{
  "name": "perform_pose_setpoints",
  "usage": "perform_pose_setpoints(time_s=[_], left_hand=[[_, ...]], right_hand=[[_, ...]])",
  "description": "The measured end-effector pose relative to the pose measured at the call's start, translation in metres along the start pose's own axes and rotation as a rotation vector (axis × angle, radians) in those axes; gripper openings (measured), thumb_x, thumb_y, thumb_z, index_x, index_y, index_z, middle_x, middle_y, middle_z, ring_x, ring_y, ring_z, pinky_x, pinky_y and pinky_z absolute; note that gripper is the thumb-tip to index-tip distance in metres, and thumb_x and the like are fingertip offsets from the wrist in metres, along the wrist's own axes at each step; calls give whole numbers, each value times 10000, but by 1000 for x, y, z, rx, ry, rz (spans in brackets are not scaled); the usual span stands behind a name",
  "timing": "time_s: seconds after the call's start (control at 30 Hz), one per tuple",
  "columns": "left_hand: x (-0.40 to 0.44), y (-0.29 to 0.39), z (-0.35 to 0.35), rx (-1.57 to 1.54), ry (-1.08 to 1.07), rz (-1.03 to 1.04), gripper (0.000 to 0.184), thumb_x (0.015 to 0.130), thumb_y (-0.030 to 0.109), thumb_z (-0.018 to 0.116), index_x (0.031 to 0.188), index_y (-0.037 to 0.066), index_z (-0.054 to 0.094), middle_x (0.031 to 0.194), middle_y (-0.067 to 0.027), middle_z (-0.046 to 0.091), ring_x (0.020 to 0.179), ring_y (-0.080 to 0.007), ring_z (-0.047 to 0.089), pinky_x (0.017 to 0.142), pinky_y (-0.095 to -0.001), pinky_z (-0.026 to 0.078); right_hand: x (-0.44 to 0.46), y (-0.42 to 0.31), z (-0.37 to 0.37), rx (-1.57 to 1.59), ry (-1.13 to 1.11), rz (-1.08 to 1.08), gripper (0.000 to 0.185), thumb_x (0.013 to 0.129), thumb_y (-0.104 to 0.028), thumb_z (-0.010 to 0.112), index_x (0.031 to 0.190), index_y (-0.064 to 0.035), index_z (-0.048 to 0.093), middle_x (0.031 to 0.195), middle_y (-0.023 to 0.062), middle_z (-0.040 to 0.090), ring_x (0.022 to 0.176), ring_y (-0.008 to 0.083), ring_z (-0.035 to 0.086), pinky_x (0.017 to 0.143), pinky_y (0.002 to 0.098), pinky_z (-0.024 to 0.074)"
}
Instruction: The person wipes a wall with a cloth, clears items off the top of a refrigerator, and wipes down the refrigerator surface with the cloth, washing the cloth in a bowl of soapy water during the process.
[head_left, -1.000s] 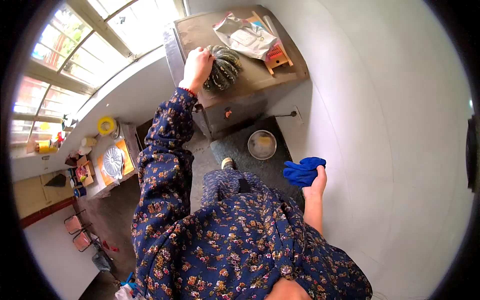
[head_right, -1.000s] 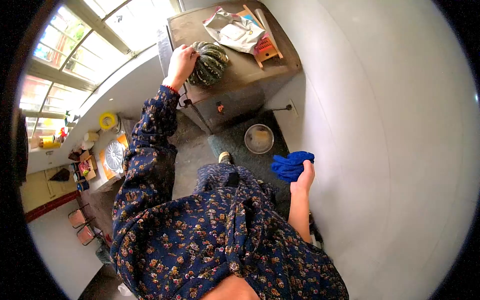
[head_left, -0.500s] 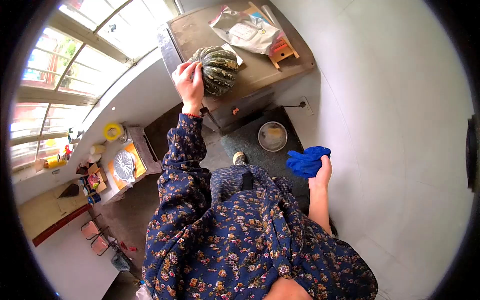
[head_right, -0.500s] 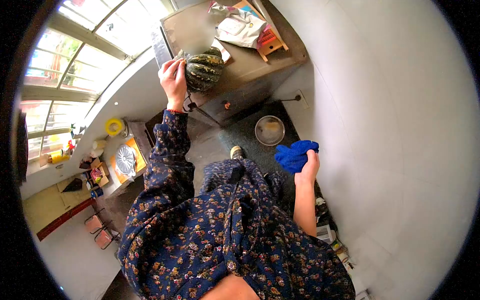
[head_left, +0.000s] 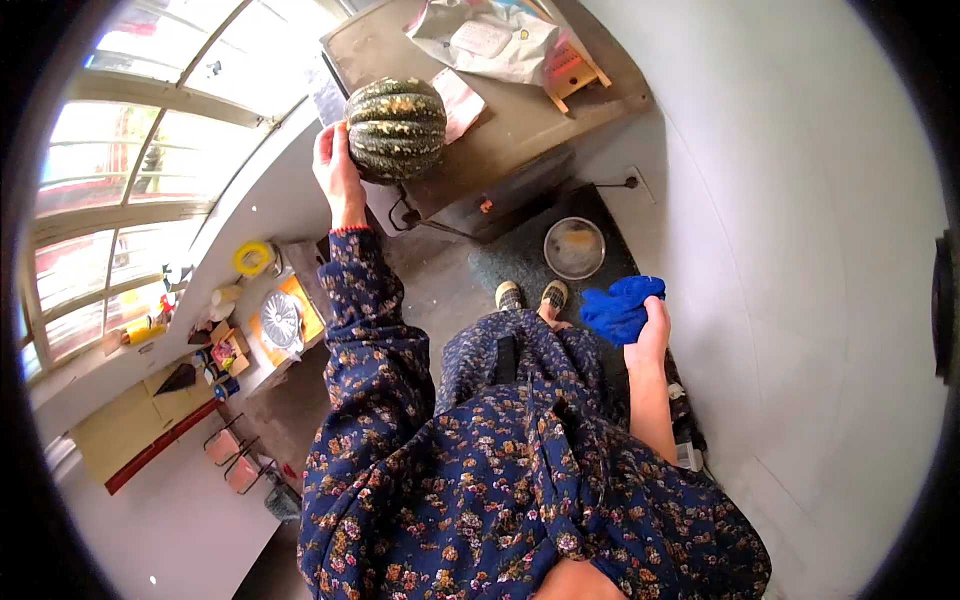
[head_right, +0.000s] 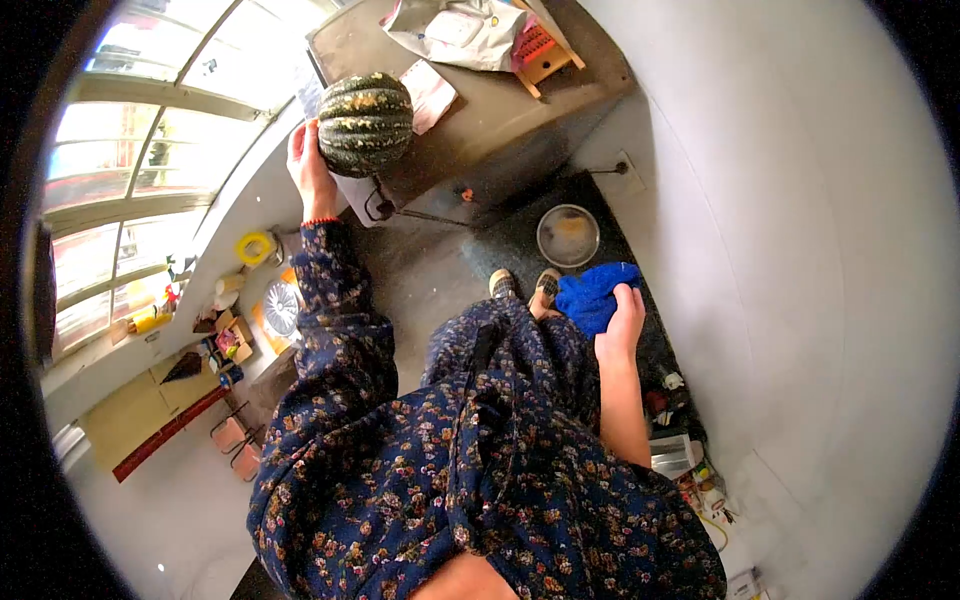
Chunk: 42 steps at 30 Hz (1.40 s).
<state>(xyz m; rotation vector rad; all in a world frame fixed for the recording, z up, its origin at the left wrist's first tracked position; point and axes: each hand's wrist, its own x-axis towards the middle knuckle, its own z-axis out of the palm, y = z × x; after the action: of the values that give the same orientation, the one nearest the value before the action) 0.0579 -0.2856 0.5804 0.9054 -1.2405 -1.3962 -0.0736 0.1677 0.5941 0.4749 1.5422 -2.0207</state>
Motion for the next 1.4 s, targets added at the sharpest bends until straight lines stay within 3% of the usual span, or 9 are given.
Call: perform_pose_setpoints(time_s=[0.3,0.43,0.47,0.6,0.7,0.73,0.83,1.23,1.4], left_hand=[[24,-10,-18,-136,64,-214,185,887,123,606,1025,6,570,943,-118,634,837,-210,626,724,-345,530],[27,-23,-47,-103,65,-286,247,934,214,477,1121,65,538,1077,-102,613,980,-246,622,796,-412,539],[30,-27,-60,-154,-87,-306,307,943,250,452,1172,64,535,1128,-105,608,1029,-254,602,837,-430,524],[15,-39,-65,-250,42,-353,462,958,396,398,1251,62,525,1211,-121,588,1095,-284,568,924,-460,480],[13,-48,-75,-334,-43,-350,447,953,372,411,1246,57,530,1214,-125,587,1094,-301,570,936,-480,475],[-5,-29,-43,-165,130,-314,428,951,346,420,1242,54,532,1209,-132,589,1098,-304,569,932,-490,478],[3,-45,-65,-442,-85,-355,416,946,316,429,1244,43,528,1208,-147,587,1103,-306,566,940,-495,473],[-8,-67,-75,-398,-46,-361,509,941,424,422,1301,68,477,1278,-150,535,1163,-323,520,976,-522,437],[-20,-68,-60,-503,-58,-396,519,940,437,420,1308,74,470,1283,-152,530,1170,-328,513,979,-529,431]], right_hand=[[40,6,-19,-20,-40,58,143,865,-126,515,953,-43,592,937,44,619,840,157,614,748,313,512],[57,2,-30,-46,-13,74,102,864,-120,540,929,-56,586,881,27,615,766,135,616,667,289,519],[62,3,-33,-56,-3,82,97,864,-119,540,923,-57,585,875,22,612,757,133,614,660,286,519],[76,4,-33,-98,7,113,93,870,-131,535,904,-62,586,858,16,604,740,125,601,636,281,501],[80,3,-27,-107,42,105,90,873,-135,535,894,-66,589,849,9,595,727,119,584,643,276,488],[84,2,-22,-93,72,106,88,874,-131,533,893,-66,589,849,7,593,724,117,581,642,275,485],[90,12,-26,-104,10,119,191,881,-128,523,1027,-19,581,1004,47,607,887,148,595,808,308,499],[95,19,-11,-122,-109,117,170,889,-129,524,1009,-25,587,966,24,612,874,126,588,791,290,492],[85,2,24,-195,-78,66,65,881,-114,521,870,-76,574,847,-18,581,748,83,555,676,252,469]])
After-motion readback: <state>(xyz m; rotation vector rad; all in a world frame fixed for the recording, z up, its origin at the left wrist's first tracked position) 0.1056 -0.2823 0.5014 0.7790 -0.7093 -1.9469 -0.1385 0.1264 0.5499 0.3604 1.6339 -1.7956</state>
